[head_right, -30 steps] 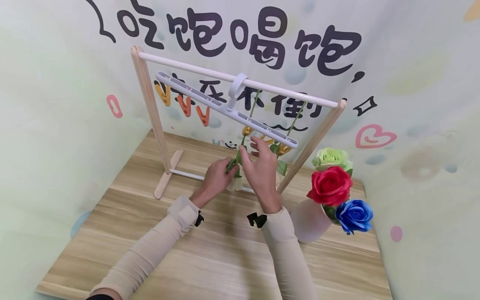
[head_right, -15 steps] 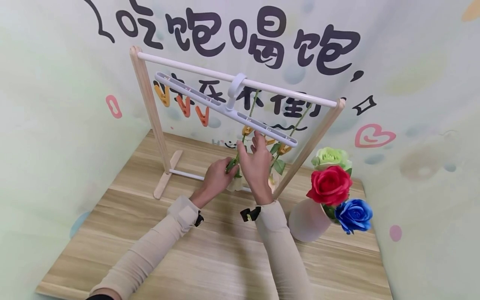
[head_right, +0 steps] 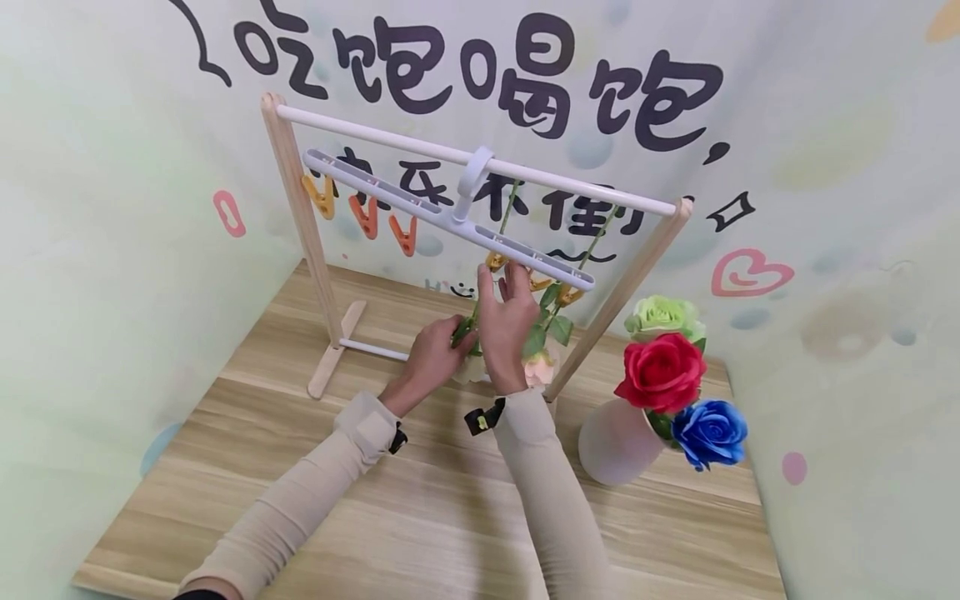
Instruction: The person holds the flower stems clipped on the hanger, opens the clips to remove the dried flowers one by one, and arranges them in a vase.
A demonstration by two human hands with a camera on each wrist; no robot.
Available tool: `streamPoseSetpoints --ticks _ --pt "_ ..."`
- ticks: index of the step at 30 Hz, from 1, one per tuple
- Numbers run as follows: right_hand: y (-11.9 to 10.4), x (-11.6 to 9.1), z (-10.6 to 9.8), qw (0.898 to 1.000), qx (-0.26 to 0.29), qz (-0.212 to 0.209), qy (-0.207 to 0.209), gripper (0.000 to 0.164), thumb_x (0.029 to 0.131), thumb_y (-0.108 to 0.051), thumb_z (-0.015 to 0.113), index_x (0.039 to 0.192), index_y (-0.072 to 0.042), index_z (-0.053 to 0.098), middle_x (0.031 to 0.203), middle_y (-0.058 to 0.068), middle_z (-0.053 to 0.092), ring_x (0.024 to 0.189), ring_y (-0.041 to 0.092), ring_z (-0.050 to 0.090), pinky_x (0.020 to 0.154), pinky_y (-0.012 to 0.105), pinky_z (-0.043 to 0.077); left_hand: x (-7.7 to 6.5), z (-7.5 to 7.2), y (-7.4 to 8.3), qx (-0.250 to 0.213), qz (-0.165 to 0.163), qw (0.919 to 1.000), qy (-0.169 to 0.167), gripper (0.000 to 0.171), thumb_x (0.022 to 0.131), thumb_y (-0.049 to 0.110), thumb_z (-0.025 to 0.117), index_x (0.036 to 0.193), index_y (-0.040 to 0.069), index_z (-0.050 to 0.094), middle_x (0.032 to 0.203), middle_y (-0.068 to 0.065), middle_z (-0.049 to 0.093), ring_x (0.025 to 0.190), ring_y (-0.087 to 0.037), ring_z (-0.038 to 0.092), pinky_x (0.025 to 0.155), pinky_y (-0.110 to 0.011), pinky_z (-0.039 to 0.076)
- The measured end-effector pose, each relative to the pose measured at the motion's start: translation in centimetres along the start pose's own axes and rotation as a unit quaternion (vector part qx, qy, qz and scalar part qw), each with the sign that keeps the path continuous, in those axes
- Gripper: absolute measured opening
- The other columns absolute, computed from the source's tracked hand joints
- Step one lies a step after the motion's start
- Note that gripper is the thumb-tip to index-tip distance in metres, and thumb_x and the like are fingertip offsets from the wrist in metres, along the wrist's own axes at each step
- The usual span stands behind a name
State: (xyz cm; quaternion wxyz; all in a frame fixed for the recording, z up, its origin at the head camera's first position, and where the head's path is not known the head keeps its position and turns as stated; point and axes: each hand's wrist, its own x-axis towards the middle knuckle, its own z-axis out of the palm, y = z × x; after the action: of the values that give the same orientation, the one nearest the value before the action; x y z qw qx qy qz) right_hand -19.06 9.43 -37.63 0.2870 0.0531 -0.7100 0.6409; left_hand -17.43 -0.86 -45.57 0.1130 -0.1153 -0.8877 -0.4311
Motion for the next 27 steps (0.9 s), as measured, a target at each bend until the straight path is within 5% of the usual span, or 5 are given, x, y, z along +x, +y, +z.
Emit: streamPoseSetpoints --ticks 10,18,27 --pt "-1.2 0.0 1.0 0.998 0.033 -0.015 0.049 0.034 0.091 -0.003 0.068 0.124 0.004 0.065 0.130 0.021 0.063 0.124 0.032 0.058 0.101 0.046 0.048 0.0 -0.1 -0.1 0.000 -0.007 1.0000 -0.003 0.017 0.099 0.025 0.059 0.087 0.014 0.063 0.070 0.000 0.057 0.065 -0.017 0.053 0.059 -0.032 0.041" --pt "0.8 0.8 1.4 0.995 0.027 -0.029 0.091 0.026 0.087 -0.017 0.077 0.110 -0.006 0.074 0.113 0.011 0.072 0.109 0.017 0.069 0.092 0.029 0.053 0.1 -0.1 -0.3 0.014 0.004 0.9999 0.007 0.017 0.098 0.023 0.061 0.085 0.013 0.062 0.067 0.000 0.055 0.064 -0.017 0.052 0.058 -0.031 0.039" --pt "0.8 1.1 1.7 0.992 0.033 -0.035 0.117 0.020 0.086 -0.012 0.077 0.103 -0.001 0.075 0.105 0.015 0.073 0.101 0.020 0.072 0.087 0.030 0.056 0.0 -0.3 -0.2 0.008 0.009 0.9999 0.008 0.020 0.099 0.023 0.060 0.081 0.013 0.059 0.065 0.001 0.051 0.060 -0.016 0.048 0.055 -0.029 0.035"
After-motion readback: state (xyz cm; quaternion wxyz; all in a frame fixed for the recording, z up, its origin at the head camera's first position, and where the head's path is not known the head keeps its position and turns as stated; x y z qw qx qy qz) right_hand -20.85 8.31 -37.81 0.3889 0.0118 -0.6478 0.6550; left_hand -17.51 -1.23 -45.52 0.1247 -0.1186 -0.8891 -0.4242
